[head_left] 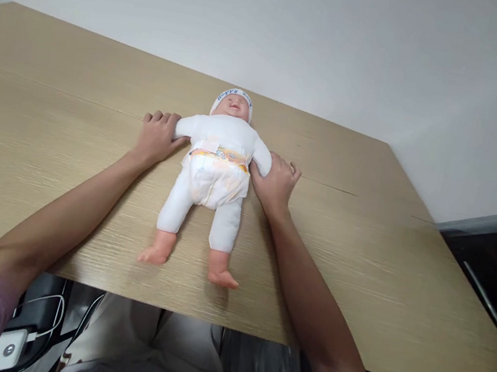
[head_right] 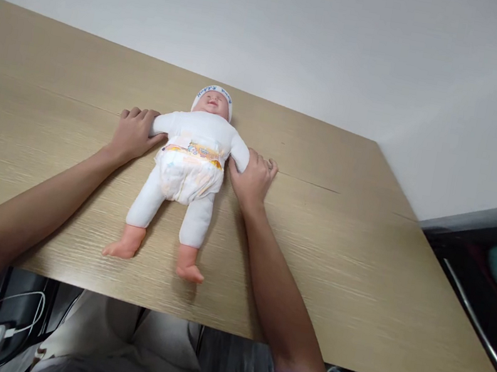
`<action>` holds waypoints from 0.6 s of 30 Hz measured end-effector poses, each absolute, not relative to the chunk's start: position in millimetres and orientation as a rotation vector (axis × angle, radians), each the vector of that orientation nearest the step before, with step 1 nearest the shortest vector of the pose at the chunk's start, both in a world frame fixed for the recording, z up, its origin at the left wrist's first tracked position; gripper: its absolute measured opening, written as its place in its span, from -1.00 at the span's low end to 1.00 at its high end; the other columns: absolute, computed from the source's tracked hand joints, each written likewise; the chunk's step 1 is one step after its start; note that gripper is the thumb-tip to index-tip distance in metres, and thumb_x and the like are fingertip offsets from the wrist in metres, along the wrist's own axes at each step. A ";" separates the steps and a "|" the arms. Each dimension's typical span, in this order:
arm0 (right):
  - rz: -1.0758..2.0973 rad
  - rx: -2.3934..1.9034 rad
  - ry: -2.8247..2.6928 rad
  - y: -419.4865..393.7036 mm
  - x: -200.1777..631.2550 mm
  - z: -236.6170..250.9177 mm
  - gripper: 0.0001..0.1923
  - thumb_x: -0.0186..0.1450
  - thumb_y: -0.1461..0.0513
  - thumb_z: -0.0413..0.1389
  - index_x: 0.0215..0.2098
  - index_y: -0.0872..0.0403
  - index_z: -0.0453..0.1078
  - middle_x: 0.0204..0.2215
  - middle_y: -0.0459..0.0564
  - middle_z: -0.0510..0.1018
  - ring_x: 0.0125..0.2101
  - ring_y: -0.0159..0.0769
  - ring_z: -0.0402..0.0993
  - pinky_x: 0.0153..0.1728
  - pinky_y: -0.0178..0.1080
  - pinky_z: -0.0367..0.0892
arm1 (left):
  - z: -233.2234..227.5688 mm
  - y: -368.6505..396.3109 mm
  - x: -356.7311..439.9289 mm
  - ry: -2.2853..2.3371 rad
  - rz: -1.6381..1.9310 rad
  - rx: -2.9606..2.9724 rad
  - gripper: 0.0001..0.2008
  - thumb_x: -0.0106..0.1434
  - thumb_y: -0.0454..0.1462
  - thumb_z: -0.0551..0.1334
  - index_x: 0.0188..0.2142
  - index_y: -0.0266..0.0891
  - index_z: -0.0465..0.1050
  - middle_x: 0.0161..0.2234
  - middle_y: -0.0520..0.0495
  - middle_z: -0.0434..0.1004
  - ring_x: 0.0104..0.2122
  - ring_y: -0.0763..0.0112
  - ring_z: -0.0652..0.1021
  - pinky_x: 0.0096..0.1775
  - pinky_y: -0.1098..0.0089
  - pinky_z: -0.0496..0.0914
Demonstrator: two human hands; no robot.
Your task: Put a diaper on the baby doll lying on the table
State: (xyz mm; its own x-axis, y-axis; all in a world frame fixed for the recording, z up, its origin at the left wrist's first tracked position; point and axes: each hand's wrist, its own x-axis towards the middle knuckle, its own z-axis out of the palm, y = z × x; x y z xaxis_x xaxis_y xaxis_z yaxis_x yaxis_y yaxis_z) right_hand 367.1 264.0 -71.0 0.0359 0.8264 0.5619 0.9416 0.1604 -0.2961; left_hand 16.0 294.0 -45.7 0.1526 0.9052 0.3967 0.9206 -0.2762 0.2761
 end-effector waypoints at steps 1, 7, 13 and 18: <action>-0.210 -1.698 -1.789 261.9 361.8 -68.1 -0.53 0.52 -0.05 0.10 0.13 0.12 0.55 0.00 0.27 0.73 0.03 0.10 0.58 0.39 0.19 0.10 | -42.3 291.1 19.7 -1.901 -0.768 -2.350 -0.43 0.44 0.07 0.23 0.21 -0.31 0.48 0.13 -0.50 0.60 0.21 -0.41 0.44 0.29 -0.22 0.16; 0.217 -1.795 -1.628 230.2 341.8 -31.2 -0.66 0.44 0.03 0.21 0.01 0.08 0.59 -0.04 0.27 0.76 -0.08 0.11 0.63 0.02 0.02 0.43 | 2.7 229.2 32.3 -2.395 -0.769 -2.374 -0.40 0.27 0.12 0.39 0.10 -0.22 0.45 -0.15 -0.32 0.66 -0.09 -0.28 0.62 0.00 0.02 0.43; 0.577 -1.526 -1.868 103.8 387.5 24.7 -0.67 0.38 -0.02 0.29 0.01 -0.06 0.64 -0.11 0.02 0.77 -0.13 0.03 0.65 -0.10 -0.05 0.47 | 1.5 14.2 0.4 -2.357 -0.826 -2.622 -0.42 0.22 0.21 0.38 0.10 0.01 0.50 -0.12 -0.17 0.70 -0.15 -0.18 0.65 -0.11 0.00 0.52; 0.940 -1.434 -2.062 -26.5 395.4 39.7 -0.51 0.30 0.23 0.30 0.18 -0.26 0.64 0.03 0.01 0.74 0.03 0.10 0.65 0.08 0.06 0.50 | -61.0 -152.2 -17.0 -2.442 -0.561 -2.865 -0.43 -0.05 -0.01 0.49 0.03 0.18 0.67 0.00 -0.18 0.79 -0.07 -0.33 0.73 -0.06 -0.18 0.67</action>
